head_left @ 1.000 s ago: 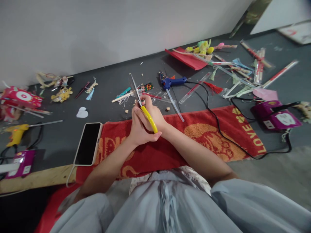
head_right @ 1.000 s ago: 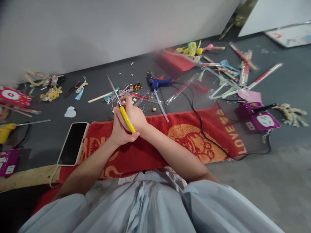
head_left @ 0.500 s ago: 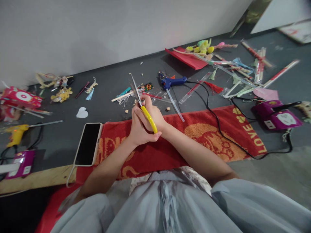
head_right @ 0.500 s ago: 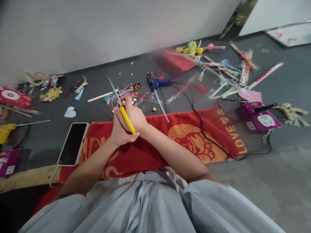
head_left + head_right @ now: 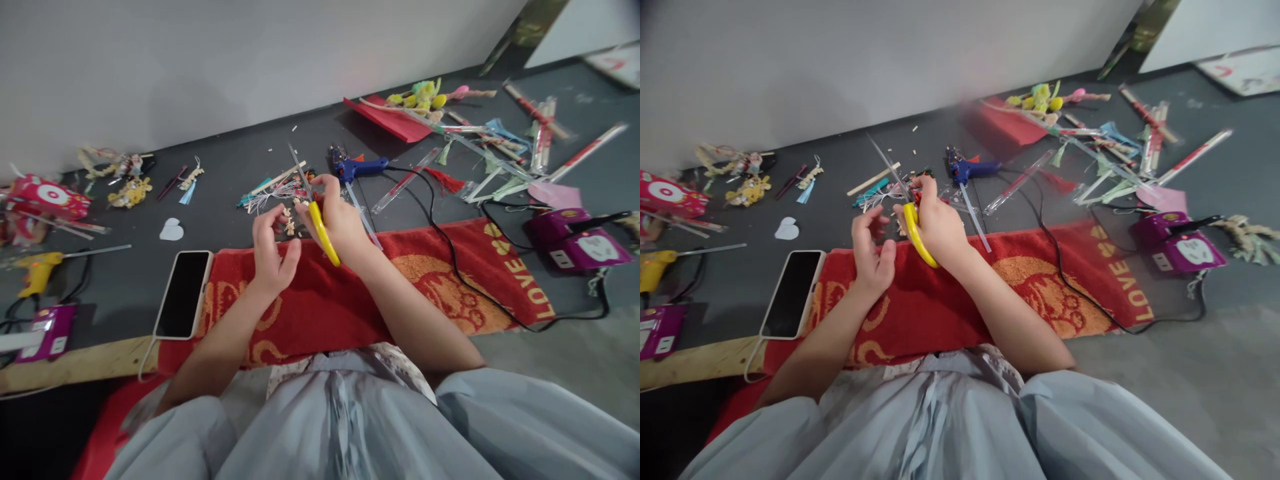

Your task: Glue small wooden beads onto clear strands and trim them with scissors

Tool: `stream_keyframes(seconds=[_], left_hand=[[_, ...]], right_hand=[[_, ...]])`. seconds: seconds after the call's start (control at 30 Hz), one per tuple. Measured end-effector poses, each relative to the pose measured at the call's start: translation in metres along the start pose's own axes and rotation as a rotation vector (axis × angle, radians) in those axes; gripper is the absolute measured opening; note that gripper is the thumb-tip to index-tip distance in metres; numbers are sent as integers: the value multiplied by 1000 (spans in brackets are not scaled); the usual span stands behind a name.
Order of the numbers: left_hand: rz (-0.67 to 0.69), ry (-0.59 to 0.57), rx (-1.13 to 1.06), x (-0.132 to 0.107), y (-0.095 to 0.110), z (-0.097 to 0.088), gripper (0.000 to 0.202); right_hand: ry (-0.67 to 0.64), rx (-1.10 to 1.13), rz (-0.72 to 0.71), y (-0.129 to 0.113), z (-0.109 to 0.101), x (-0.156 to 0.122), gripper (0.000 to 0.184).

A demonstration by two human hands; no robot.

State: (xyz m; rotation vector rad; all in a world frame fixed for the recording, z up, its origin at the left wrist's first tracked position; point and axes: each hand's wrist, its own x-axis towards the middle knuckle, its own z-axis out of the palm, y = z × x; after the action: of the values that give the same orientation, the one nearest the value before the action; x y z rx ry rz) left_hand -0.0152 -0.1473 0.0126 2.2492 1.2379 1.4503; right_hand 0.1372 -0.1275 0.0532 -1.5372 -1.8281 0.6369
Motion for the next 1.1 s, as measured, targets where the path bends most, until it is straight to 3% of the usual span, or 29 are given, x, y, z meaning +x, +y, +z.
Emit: stream_keyframes(seconds=[0.07,0.17,0.37,0.47,0.77,1.1], left_hand=[[81,81,151,6,3,-8,32],[116,184,275,13,-1,-17,26],[-47,29,375,17,-19,-22,28],[-99,37,410,19,-21,-24,25],[-87,38,471,23,-11,-27,26],[-139,-18,295,23,-9,-26,21]], right_hand=[[-6,-87,-43,3,-7,1,53],[-7,-181,-143,5,-13,2,55],[-106,-285,-236,2,-10,-2,55],[-127,-280,-259,1,-8,-4,55],[-147,-222,-294,6,-3,-4,66],[-142,-213,-310,9,-2,-3,77]])
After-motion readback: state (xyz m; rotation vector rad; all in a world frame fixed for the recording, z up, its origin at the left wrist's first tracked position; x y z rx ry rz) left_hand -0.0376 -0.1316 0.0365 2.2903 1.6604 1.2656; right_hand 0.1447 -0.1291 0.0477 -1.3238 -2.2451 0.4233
